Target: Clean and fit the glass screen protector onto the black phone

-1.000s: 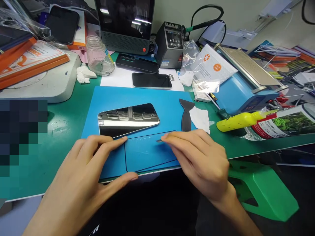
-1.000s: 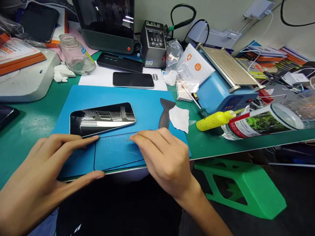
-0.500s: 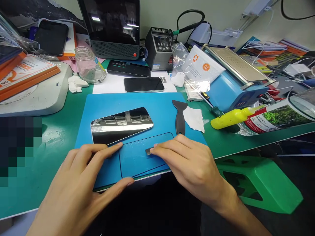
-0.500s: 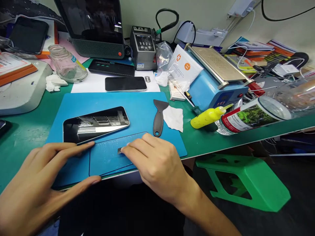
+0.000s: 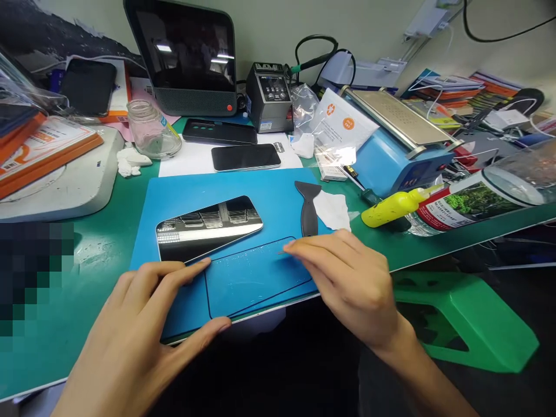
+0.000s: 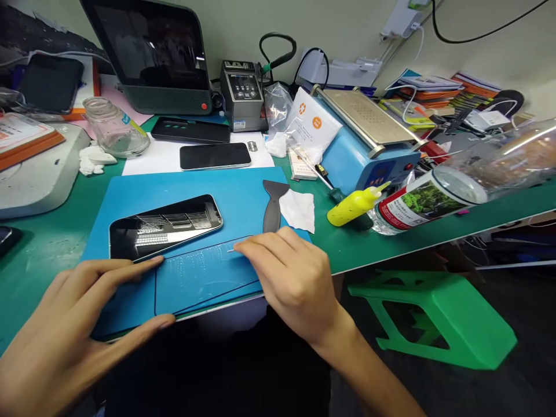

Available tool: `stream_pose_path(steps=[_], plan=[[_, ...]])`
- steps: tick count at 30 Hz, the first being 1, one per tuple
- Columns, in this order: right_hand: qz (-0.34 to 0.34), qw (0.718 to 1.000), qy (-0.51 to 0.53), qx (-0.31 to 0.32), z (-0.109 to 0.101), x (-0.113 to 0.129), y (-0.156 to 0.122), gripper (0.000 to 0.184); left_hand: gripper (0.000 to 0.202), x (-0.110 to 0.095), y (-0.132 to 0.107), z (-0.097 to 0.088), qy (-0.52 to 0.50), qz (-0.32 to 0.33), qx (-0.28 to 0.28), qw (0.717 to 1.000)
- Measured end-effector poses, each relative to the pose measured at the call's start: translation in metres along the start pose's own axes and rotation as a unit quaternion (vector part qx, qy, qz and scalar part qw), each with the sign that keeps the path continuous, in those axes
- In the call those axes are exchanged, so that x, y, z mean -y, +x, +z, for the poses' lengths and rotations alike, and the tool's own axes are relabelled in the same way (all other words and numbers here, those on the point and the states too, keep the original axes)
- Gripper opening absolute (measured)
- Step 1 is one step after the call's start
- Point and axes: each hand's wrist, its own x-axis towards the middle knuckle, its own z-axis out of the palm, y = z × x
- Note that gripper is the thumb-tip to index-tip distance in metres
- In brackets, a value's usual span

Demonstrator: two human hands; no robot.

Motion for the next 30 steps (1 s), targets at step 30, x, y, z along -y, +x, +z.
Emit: stream_pose_path(steps=[30], plan=[[0.0,1.0,0.003,0.007,-0.01,-0.015,-0.004,0.025,0.064,0.003,-0.002,-0.002,0.015,-0.012,0.018,1.0]])
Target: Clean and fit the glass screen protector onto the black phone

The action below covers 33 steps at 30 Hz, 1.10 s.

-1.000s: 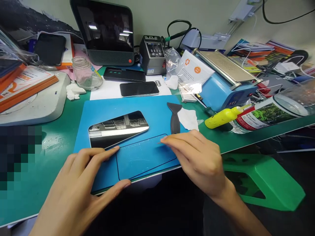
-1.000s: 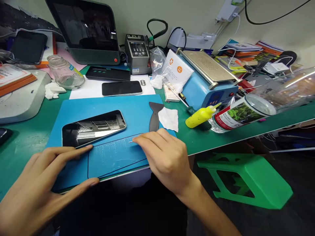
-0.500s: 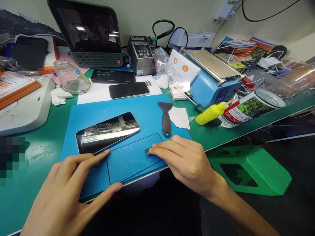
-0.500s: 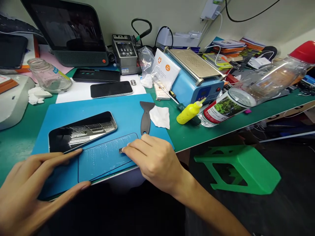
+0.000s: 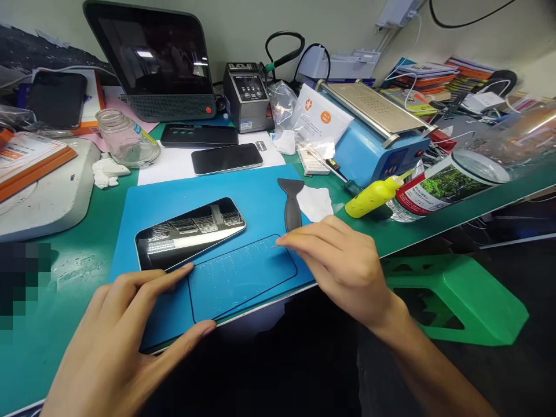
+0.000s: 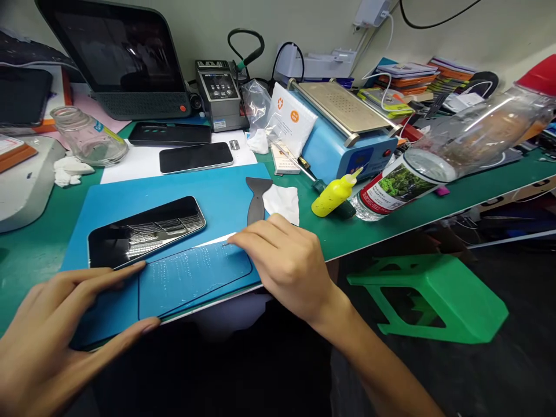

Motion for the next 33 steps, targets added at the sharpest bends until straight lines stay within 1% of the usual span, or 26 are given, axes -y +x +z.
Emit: stream_pose_path(steps=[4,7,10,14,20,22,24,26,29,31,33], plan=[[-0.035,0.999,-0.021,0.011,0.017,-0.007,0.01,0.021,0.068,0.003,-0.001,0.001,0.002,0.009,0.002,1.0],[-0.039,0.999,-0.018,0.015,0.021,-0.007,0.009,0.021,0.065,0.0,-0.001,0.001,0.0,-0.006,-0.002,1.0],[-0.039,0.999,-0.014,0.023,0.016,-0.005,0.003,0.023,0.065,-0.004,0.0,0.001,0.012,-0.004,-0.006,1.0],[-0.024,0.999,0.003,0.047,0.003,0.002,-0.007,0.025,0.064,-0.004,-0.001,0.001,0.008,-0.001,-0.011,1.0],[-0.018,0.998,0.01,0.062,-0.014,0.016,-0.023,0.024,0.065,-0.002,-0.002,-0.001,-0.003,-0.029,0.014,0.999],[-0.016,0.997,0.016,0.069,-0.018,0.017,-0.025,0.025,0.065,-0.002,-0.001,-0.003,0.003,-0.025,0.012,1.0],[0.0,0.996,0.044,0.073,-0.019,0.015,-0.024,0.028,0.065,-0.002,0.0,-0.004,0.013,-0.011,0.01,1.0],[0.023,0.997,0.062,0.045,-0.015,0.01,-0.019,0.029,0.065,-0.003,0.0,-0.005,0.019,-0.005,0.011,1.0],[0.032,0.999,0.024,-0.017,-0.001,0.003,-0.007,0.027,0.064,-0.005,0.0,-0.004,0.016,-0.01,0.009,1.0],[0.013,0.999,-0.008,-0.028,0.009,-0.002,0.001,0.024,0.063,-0.007,0.0,-0.004,0.014,-0.008,0.004,1.0],[-0.004,1.0,-0.022,-0.022,0.017,-0.005,0.006,0.021,0.062,-0.008,0.0,-0.003,0.015,-0.004,0.0,1.0]])
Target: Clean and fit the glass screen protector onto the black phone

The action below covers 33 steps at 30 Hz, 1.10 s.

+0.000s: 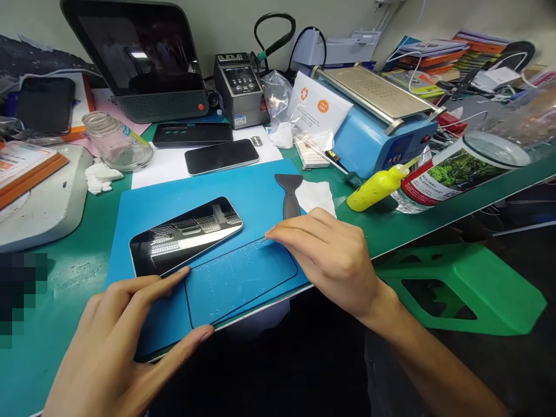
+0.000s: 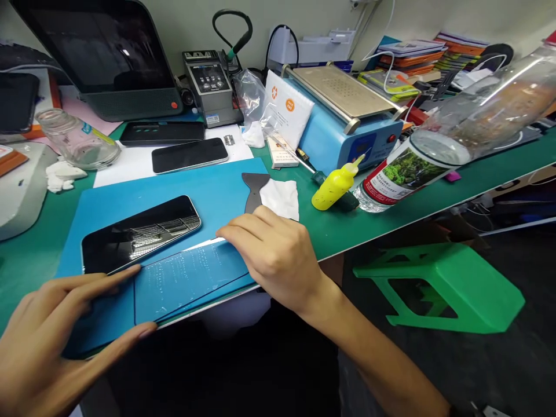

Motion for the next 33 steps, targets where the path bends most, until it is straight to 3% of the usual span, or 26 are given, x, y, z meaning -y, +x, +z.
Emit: stream_pose_path(steps=[7,19,25,29,33], plan=[[0.002,0.999,0.022,0.029,-0.001,-0.003,-0.012,0.023,0.063,0.005,0.0,0.002,0.005,0.018,-0.018,1.0],[0.014,0.995,0.053,0.081,-0.039,0.017,-0.034,0.027,0.064,0.001,0.001,-0.003,0.002,0.016,0.003,1.0],[0.04,0.999,0.035,-0.009,-0.013,0.016,-0.011,0.023,0.067,0.01,0.002,0.0,0.0,0.03,0.002,1.0],[-0.004,1.0,0.001,0.003,0.008,0.014,0.003,0.017,0.072,0.018,0.004,0.0,0.009,0.064,0.006,0.998],[-0.012,1.0,0.003,0.025,0.009,0.013,0.001,0.02,0.07,0.017,0.004,-0.001,0.01,0.061,0.005,0.998]])
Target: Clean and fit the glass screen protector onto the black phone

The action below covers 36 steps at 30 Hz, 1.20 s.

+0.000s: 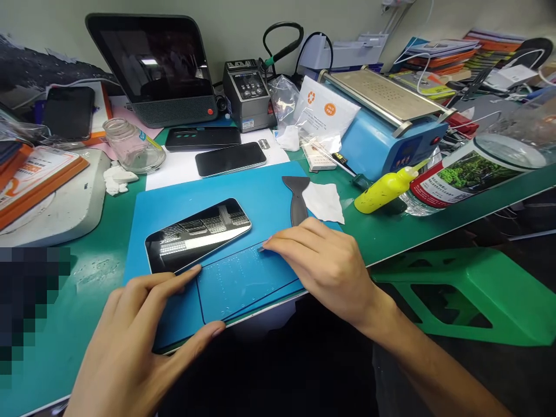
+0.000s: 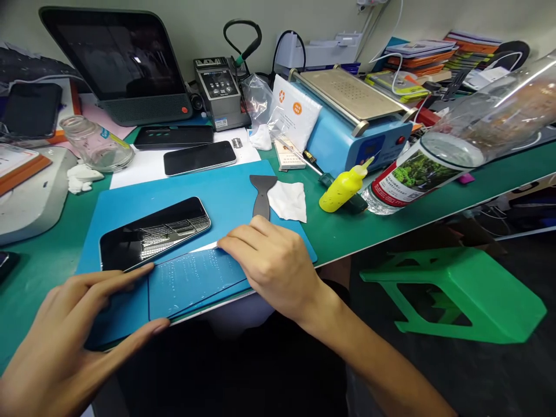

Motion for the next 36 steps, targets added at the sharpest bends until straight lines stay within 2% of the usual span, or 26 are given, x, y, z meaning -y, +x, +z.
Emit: stream_pose_path(steps=[7,12,14,18,21,24,27,31,36], plan=[[-0.005,1.0,0.008,0.028,-0.022,0.011,-0.02,0.025,0.065,-0.008,0.0,0.0,-0.012,-0.032,-0.014,0.999],[-0.003,0.999,0.015,0.049,-0.035,0.018,-0.033,0.026,0.069,-0.007,0.0,0.0,-0.011,-0.013,-0.006,1.0],[0.005,0.998,0.036,0.05,-0.038,0.019,-0.034,0.025,0.068,-0.009,0.0,0.0,-0.021,-0.031,-0.008,0.999],[0.042,0.997,0.071,-0.012,-0.026,0.018,-0.023,0.026,0.064,-0.016,0.002,0.0,-0.043,-0.056,-0.015,0.997],[0.026,0.998,0.036,-0.051,-0.008,0.018,-0.005,0.022,0.063,-0.018,0.002,0.0,-0.047,-0.057,-0.017,0.997],[-0.004,1.0,0.005,-0.029,0.004,0.016,0.01,0.017,0.064,-0.016,0.002,0.0,-0.041,-0.05,-0.021,0.998],[-0.013,1.0,-0.004,0.001,0.007,0.012,0.016,0.02,0.064,-0.015,0.003,0.002,-0.041,-0.049,-0.026,0.998],[-0.023,0.999,-0.001,0.022,0.004,0.01,0.012,0.021,0.064,-0.016,0.004,0.003,-0.041,-0.049,-0.032,0.997],[-0.026,0.998,0.018,0.049,-0.01,0.019,0.002,0.028,0.063,-0.015,0.004,0.003,-0.039,-0.044,-0.028,0.998]])
